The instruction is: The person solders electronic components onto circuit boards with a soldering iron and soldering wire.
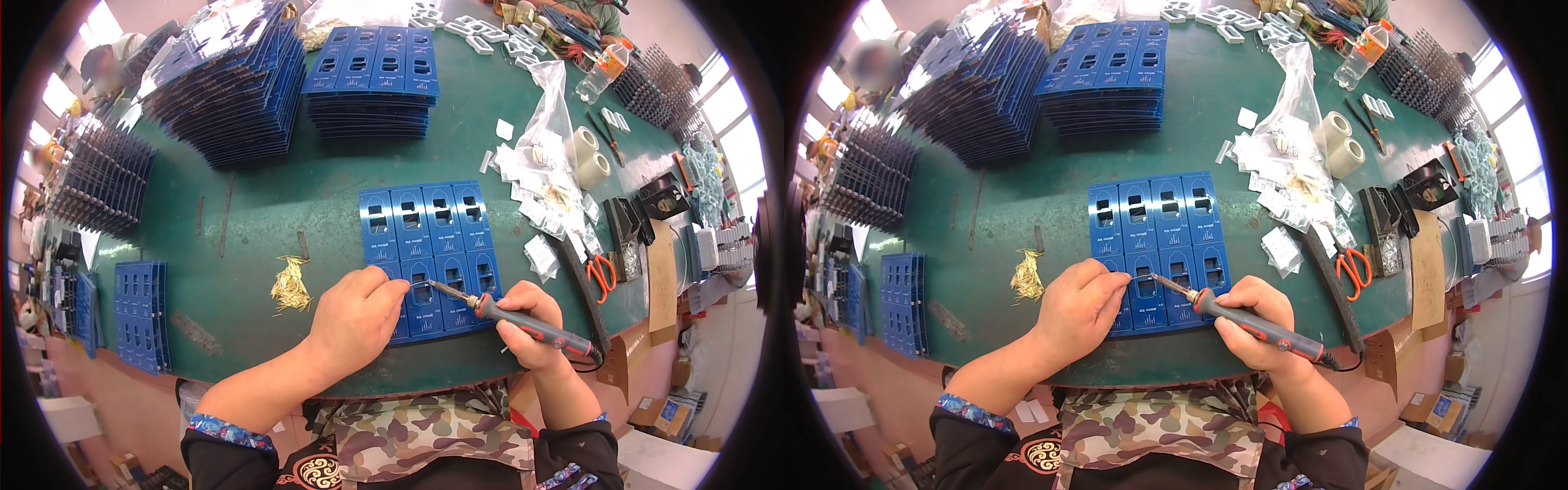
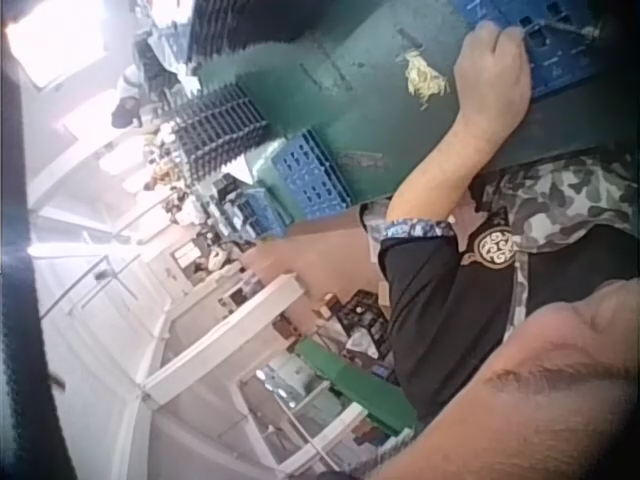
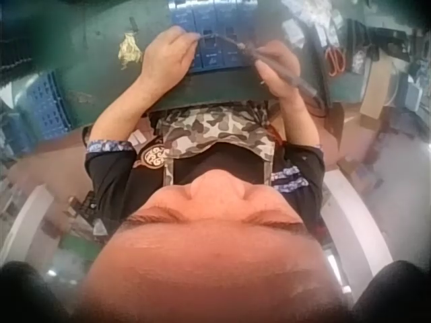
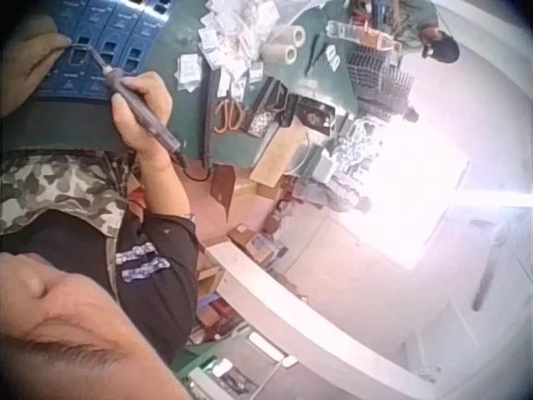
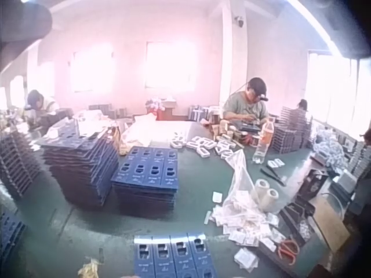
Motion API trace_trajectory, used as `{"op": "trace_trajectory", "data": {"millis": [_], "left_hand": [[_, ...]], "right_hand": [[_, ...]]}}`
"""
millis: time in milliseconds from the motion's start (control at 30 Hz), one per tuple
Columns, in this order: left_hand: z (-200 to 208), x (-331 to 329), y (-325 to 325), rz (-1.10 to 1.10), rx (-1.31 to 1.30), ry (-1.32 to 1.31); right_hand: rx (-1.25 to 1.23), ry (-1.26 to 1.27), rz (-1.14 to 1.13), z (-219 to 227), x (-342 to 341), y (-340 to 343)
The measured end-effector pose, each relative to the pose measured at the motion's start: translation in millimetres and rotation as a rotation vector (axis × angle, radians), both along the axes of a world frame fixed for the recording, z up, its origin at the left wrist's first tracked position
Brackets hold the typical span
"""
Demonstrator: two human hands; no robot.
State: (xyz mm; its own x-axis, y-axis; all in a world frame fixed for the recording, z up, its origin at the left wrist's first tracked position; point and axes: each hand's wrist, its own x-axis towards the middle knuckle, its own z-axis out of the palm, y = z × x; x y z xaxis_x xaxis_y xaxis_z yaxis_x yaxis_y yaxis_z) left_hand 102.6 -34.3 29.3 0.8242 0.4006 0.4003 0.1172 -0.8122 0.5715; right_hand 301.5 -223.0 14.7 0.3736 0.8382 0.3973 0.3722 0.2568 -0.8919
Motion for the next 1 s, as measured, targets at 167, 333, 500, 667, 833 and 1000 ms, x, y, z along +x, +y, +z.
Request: {"op": "trace_trajectory", "data": {"millis": [167, 333, 500, 667, 833, 1000], "left_hand": [[-0.7, -0.3, -0.2, 0.0, 0.0, -0.005], [-1.2, 0.7, -0.7, 0.003, 0.008, -0.013], [-3.7, 1.1, 0.0, -0.007, 0.047, 0.007], [0.0, 0.4, -0.8, 0.001, 0.011, 0.001], [-1.4, -2.1, -0.5, 0.005, -0.037, -0.03], [-1.0, -2.0, -1.0, -0.014, 0.005, 0.003]], "right_hand": [[0.004, -0.013, 0.002, 0.5, 0.5, -0.2], [0.023, -0.026, 0.002, 0.1, 0.6, 1.2], [0.002, -0.076, 0.014, 4.4, 1.7, 1.5], [0.022, 0.002, 0.005, -0.4, 1.3, -0.8], [0.038, 0.083, -0.025, -3.0, 3.6, -5.1], [-0.002, -0.006, 0.019, 2.3, 1.2, -2.8]]}}
